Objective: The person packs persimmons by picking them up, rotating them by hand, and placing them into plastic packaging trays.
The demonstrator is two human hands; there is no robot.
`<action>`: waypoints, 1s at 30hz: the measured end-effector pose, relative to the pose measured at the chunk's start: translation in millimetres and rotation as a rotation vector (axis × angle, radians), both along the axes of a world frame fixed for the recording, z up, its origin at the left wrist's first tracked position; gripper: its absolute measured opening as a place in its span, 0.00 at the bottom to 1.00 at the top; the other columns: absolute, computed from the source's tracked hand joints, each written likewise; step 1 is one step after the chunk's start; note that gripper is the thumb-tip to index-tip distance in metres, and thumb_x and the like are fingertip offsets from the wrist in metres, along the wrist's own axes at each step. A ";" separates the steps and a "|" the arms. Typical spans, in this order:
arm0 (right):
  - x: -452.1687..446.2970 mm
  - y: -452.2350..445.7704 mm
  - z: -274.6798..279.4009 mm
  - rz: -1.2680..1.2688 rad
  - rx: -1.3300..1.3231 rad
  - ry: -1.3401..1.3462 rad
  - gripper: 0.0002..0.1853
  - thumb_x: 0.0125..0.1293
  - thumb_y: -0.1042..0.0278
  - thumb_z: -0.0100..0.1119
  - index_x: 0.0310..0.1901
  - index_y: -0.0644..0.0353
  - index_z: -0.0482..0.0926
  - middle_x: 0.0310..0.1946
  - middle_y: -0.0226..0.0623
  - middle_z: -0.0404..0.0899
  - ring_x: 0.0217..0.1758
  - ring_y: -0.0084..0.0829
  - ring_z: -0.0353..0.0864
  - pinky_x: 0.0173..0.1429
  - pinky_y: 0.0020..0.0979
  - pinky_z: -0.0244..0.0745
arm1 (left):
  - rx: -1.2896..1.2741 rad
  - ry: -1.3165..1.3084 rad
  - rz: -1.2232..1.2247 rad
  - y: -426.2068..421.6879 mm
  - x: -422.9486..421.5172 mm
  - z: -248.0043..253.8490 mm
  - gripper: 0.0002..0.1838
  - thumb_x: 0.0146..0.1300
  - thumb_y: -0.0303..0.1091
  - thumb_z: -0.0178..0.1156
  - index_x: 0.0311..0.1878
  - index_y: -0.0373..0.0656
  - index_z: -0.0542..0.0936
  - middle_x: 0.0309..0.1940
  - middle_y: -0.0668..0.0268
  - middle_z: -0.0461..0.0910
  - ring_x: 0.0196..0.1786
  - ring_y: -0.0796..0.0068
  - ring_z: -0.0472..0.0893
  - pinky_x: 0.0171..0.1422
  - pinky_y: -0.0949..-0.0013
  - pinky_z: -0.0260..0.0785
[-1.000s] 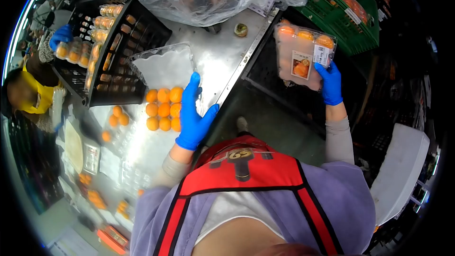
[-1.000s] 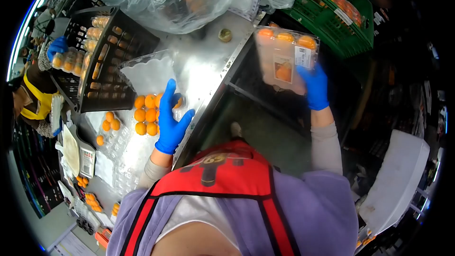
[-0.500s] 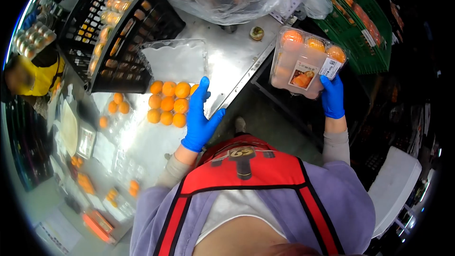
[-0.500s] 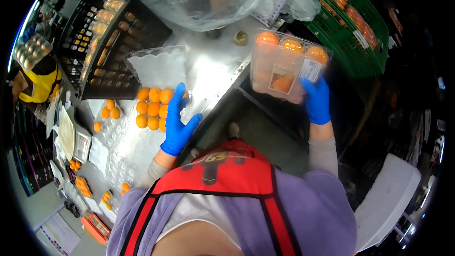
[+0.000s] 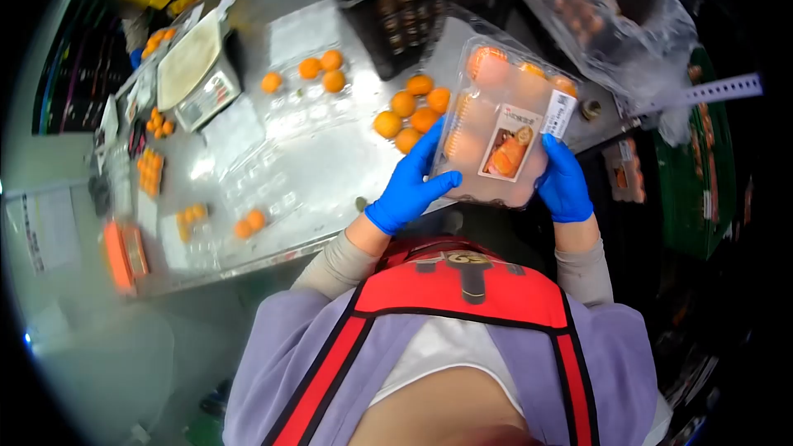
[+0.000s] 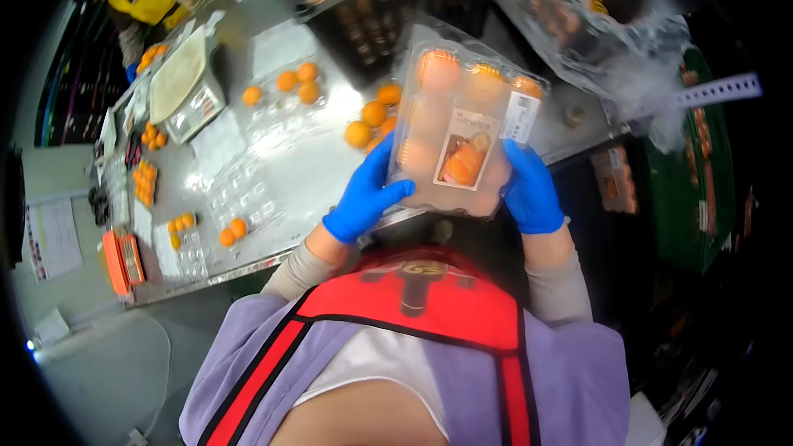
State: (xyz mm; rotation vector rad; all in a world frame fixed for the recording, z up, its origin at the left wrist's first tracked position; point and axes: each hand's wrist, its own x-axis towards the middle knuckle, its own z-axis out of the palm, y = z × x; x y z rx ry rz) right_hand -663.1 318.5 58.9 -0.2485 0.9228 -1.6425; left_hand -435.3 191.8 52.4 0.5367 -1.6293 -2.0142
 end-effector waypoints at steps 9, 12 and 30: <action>108.3 -75.8 -24.0 0.208 0.077 -0.307 0.27 0.71 0.60 0.48 0.67 0.62 0.59 0.64 0.42 0.66 0.66 0.38 0.66 0.70 0.38 0.62 | 0.082 -0.082 0.304 -22.5 115.5 9.6 0.42 0.57 0.33 0.65 0.72 0.36 0.56 0.68 0.56 0.63 0.69 0.66 0.63 0.72 0.64 0.56; 135.4 -90.1 -27.8 0.255 0.071 -0.321 0.28 0.71 0.60 0.49 0.69 0.61 0.57 0.67 0.43 0.63 0.69 0.39 0.64 0.73 0.41 0.59 | 0.099 -0.109 0.360 -25.7 144.0 10.2 0.40 0.59 0.32 0.64 0.72 0.36 0.56 0.67 0.56 0.64 0.69 0.67 0.63 0.72 0.65 0.56; 204.2 -113.2 -44.1 0.319 0.097 -0.421 0.26 0.70 0.61 0.48 0.66 0.63 0.61 0.62 0.43 0.68 0.64 0.39 0.69 0.69 0.41 0.64 | 0.238 -0.137 0.544 -45.0 211.9 -5.2 0.25 0.72 0.40 0.44 0.66 0.34 0.67 0.62 0.59 0.70 0.64 0.70 0.69 0.69 0.67 0.59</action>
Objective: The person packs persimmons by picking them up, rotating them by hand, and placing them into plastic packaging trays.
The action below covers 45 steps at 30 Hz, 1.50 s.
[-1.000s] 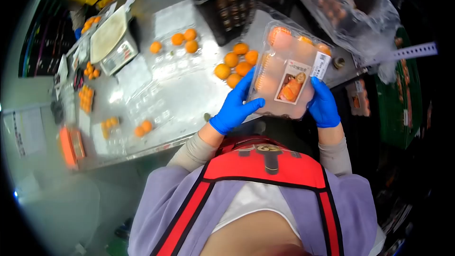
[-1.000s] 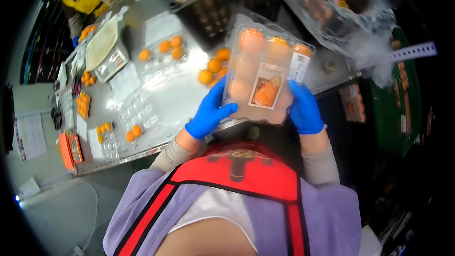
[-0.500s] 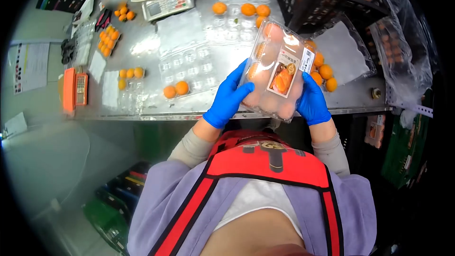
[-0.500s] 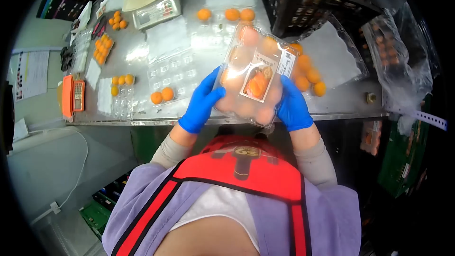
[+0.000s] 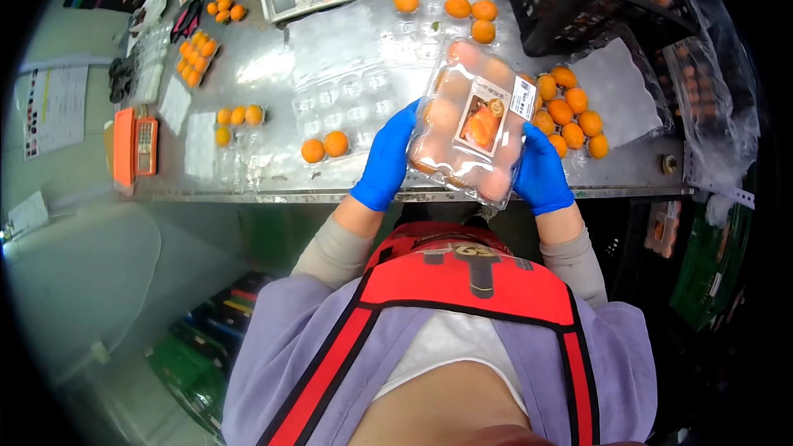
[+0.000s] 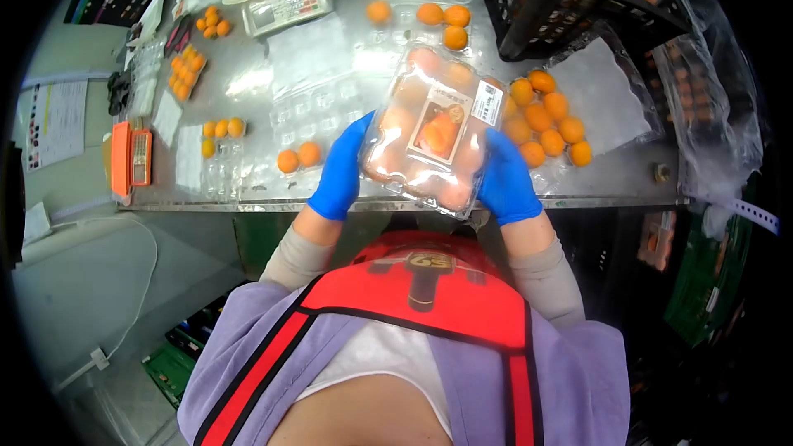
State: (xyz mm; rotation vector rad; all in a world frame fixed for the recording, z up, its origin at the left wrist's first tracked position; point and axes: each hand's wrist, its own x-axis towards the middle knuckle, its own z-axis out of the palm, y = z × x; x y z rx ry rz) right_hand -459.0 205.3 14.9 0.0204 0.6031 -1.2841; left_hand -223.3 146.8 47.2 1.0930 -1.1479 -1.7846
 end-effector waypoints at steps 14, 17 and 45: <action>-94.4 87.7 21.7 -0.393 -0.071 0.433 0.24 0.68 0.64 0.54 0.62 0.66 0.66 0.54 0.36 0.74 0.56 0.26 0.73 0.61 0.29 0.69 | -0.238 0.087 -0.384 34.6 -116.5 4.1 0.36 0.66 0.41 0.55 0.72 0.34 0.56 0.70 0.55 0.59 0.72 0.63 0.59 0.73 0.61 0.53; -150.4 153.2 33.5 -0.529 -0.004 0.685 0.23 0.67 0.65 0.55 0.61 0.65 0.68 0.53 0.35 0.75 0.54 0.26 0.74 0.60 0.27 0.68 | -0.343 0.079 -0.557 47.3 -164.3 -4.7 0.36 0.67 0.43 0.55 0.72 0.37 0.56 0.71 0.56 0.59 0.69 0.64 0.63 0.71 0.62 0.57; -494.6 311.1 -120.6 0.188 1.027 2.338 0.31 0.53 0.54 0.68 0.56 0.61 0.74 0.51 0.51 0.77 0.54 0.49 0.76 0.57 0.43 0.72 | -0.113 -0.238 -0.658 80.0 -282.0 -23.5 0.28 0.66 0.30 0.55 0.69 0.37 0.63 0.61 0.62 0.70 0.55 0.75 0.73 0.61 0.71 0.65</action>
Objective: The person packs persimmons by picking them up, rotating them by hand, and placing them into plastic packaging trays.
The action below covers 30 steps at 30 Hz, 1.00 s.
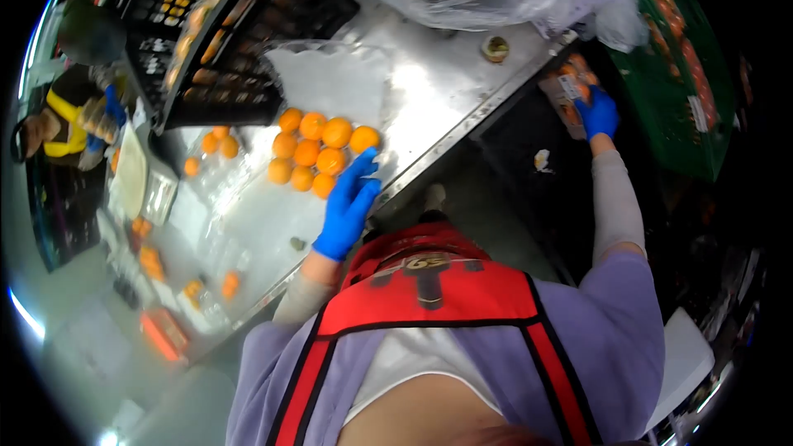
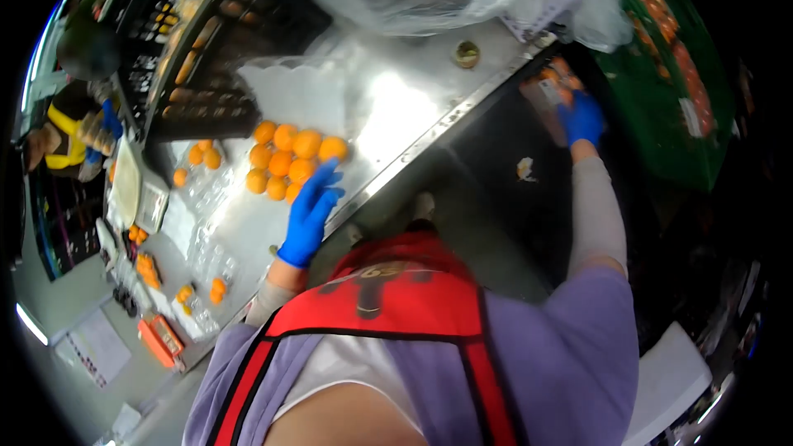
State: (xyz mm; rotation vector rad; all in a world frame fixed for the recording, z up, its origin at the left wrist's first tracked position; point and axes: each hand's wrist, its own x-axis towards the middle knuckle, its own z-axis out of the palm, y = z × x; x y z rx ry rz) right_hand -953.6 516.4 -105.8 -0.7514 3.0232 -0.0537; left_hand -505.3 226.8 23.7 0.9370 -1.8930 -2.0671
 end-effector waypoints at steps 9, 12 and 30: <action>-11.7 -2.4 -18.6 -0.012 -0.007 -0.037 0.31 0.56 0.66 0.66 0.61 0.64 0.69 0.55 0.53 0.74 0.58 0.49 0.74 0.61 0.40 0.70 | -0.077 0.056 0.007 2.8 -2.7 -5.0 0.29 0.64 0.34 0.59 0.68 0.42 0.66 0.43 0.65 0.77 0.38 0.79 0.76 0.47 0.74 0.70; -36.1 19.9 -55.1 0.082 -0.109 0.016 0.31 0.56 0.67 0.66 0.61 0.64 0.70 0.56 0.52 0.74 0.59 0.48 0.74 0.62 0.39 0.70 | -0.138 0.047 -0.065 1.1 10.7 -5.7 0.29 0.64 0.36 0.61 0.67 0.42 0.67 0.45 0.63 0.77 0.39 0.77 0.76 0.48 0.73 0.70; 85.7 -94.7 19.3 0.130 -1.087 -0.149 0.29 0.63 0.73 0.60 0.64 0.72 0.63 0.63 0.46 0.68 0.66 0.36 0.67 0.69 0.33 0.59 | -0.110 0.029 0.304 -14.0 222.6 -29.5 0.28 0.62 0.36 0.61 0.66 0.51 0.70 0.48 0.59 0.78 0.44 0.72 0.78 0.50 0.69 0.71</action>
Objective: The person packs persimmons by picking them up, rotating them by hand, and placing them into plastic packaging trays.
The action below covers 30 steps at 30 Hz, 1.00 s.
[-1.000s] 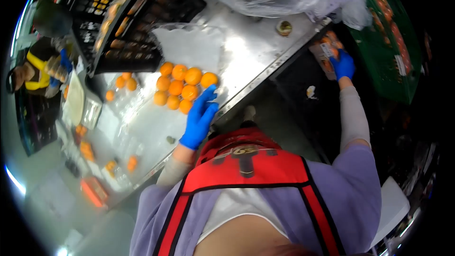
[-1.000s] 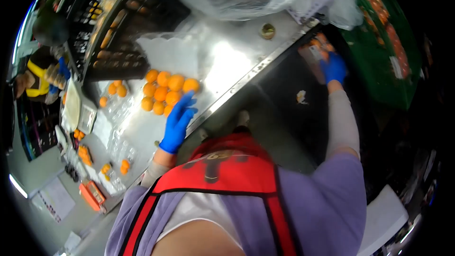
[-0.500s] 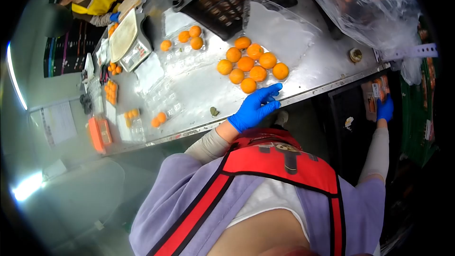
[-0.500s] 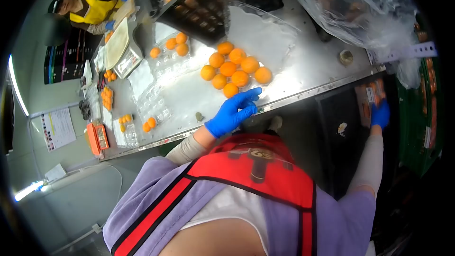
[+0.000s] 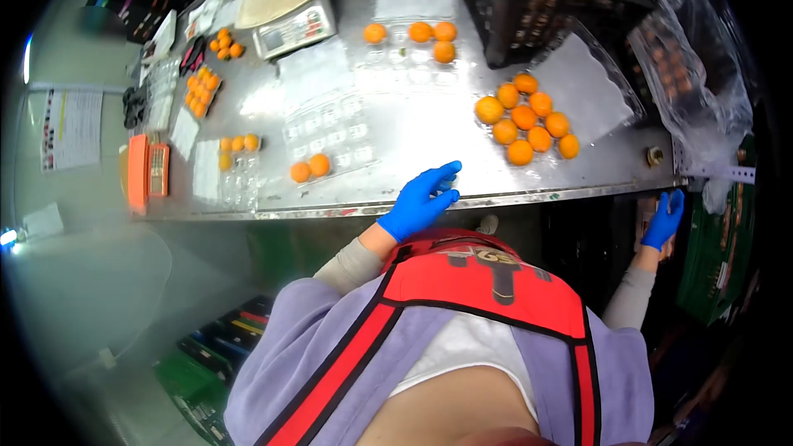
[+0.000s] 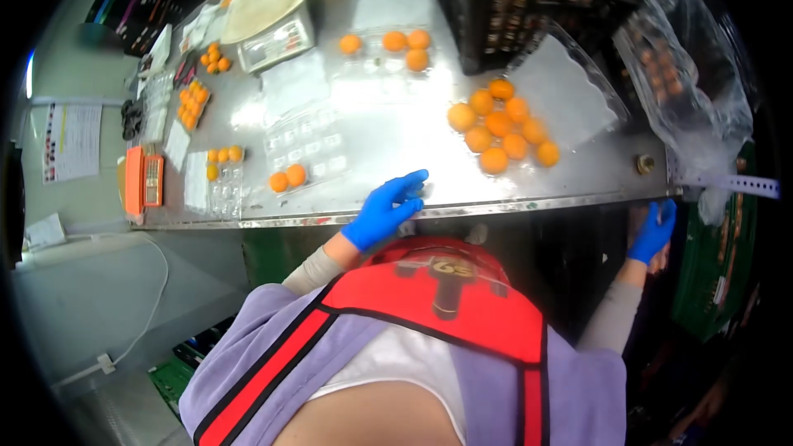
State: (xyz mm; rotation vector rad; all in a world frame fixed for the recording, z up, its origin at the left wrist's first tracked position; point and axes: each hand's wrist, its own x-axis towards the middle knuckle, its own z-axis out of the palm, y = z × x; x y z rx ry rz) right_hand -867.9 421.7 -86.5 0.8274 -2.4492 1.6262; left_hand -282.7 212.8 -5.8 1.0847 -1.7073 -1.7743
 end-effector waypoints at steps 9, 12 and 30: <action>382.7 -185.6 58.0 0.833 0.109 -0.196 0.26 0.62 0.71 0.61 0.62 0.64 0.68 0.58 0.40 0.73 0.59 0.31 0.73 0.63 0.32 0.66 | -0.049 -0.121 0.431 -2.5 182.9 9.7 0.27 0.61 0.33 0.63 0.65 0.50 0.72 0.47 0.64 0.78 0.44 0.77 0.76 0.51 0.72 0.70; 447.7 -213.5 49.6 1.139 0.217 -0.220 0.25 0.61 0.68 0.63 0.59 0.63 0.72 0.53 0.40 0.77 0.57 0.33 0.75 0.61 0.33 0.68 | -0.108 -0.088 0.658 0.8 236.3 -4.5 0.28 0.59 0.30 0.64 0.64 0.49 0.72 0.51 0.66 0.77 0.45 0.78 0.75 0.50 0.72 0.70; 586.2 -328.4 43.9 1.618 0.170 0.195 0.34 0.52 0.65 0.66 0.64 0.53 0.67 0.47 0.42 0.77 0.52 0.45 0.74 0.56 0.41 0.70 | -0.686 -0.963 0.382 -63.9 196.3 -9.7 0.38 0.45 0.43 0.69 0.63 0.49 0.71 0.71 0.59 0.58 0.73 0.54 0.54 0.72 0.51 0.51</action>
